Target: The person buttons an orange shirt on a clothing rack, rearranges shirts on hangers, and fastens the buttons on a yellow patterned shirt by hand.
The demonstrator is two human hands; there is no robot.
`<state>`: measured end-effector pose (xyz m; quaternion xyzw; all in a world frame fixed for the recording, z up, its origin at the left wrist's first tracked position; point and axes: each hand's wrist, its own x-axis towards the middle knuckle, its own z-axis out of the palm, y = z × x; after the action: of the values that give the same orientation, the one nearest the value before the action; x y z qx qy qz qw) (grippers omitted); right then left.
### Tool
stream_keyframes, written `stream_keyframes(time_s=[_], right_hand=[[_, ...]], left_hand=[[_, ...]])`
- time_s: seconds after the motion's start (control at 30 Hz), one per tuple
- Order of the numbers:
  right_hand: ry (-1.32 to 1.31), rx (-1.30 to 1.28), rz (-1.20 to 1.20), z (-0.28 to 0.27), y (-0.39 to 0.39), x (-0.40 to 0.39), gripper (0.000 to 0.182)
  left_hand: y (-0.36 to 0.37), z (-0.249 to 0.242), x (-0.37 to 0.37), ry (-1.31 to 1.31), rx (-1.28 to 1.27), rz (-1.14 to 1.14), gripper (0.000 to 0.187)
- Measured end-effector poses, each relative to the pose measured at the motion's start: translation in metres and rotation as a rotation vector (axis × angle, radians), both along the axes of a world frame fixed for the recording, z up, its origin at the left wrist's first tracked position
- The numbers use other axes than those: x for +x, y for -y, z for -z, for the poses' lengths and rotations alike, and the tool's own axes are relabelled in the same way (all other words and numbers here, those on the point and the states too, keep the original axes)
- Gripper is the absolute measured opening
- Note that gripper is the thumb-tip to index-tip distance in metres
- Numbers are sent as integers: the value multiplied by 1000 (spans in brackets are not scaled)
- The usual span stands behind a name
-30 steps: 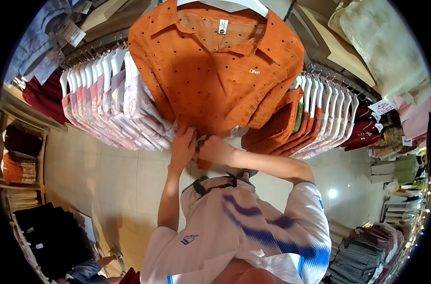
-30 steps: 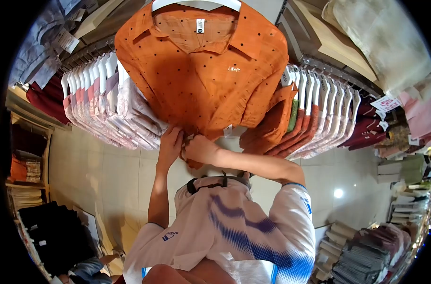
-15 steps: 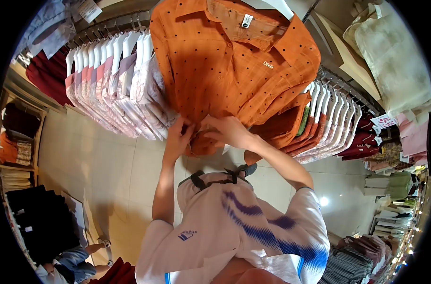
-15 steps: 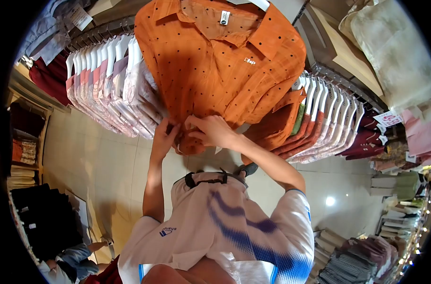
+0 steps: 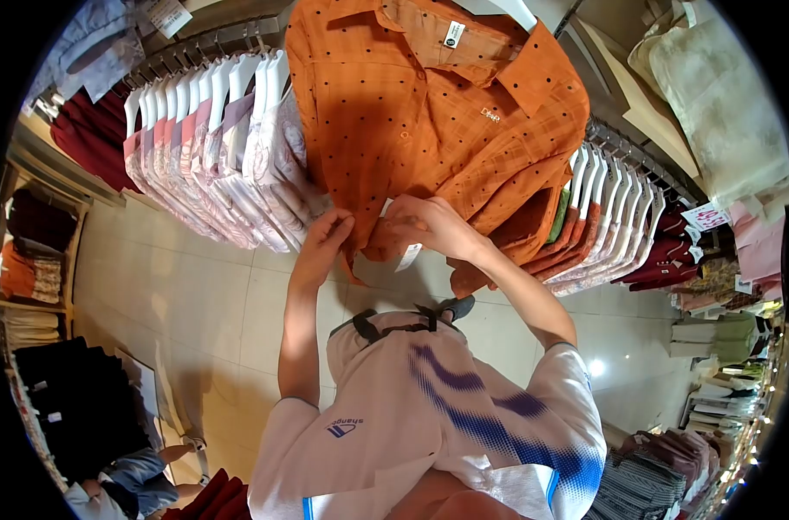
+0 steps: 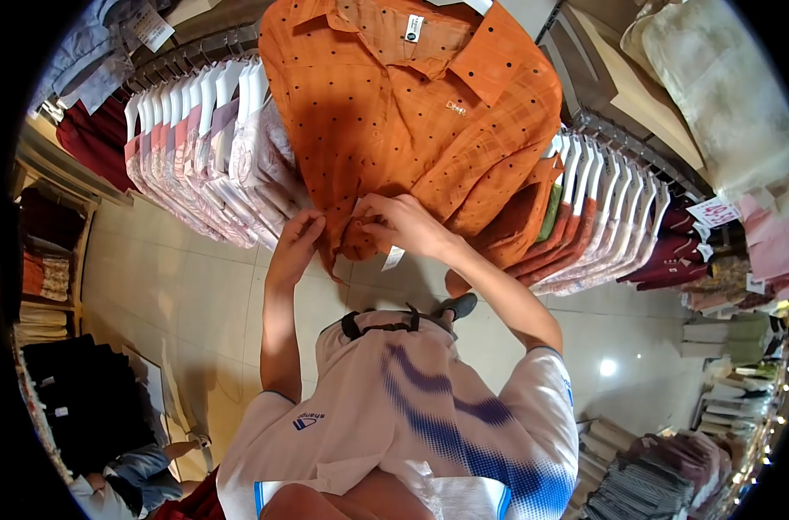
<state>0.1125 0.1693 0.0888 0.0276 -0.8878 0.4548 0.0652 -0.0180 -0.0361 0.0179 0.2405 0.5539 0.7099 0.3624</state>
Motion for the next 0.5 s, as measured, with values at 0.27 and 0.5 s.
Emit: stream_keyframes(time_s=[0.27,0.5], right_hand=[[-49,37,-8,3,2,5,18],[-83,77,48,-3,4,8,17]], left_hand=[[-7,-2,10,8,20,-22,9],[-7,10,5,-140,43,41,9]])
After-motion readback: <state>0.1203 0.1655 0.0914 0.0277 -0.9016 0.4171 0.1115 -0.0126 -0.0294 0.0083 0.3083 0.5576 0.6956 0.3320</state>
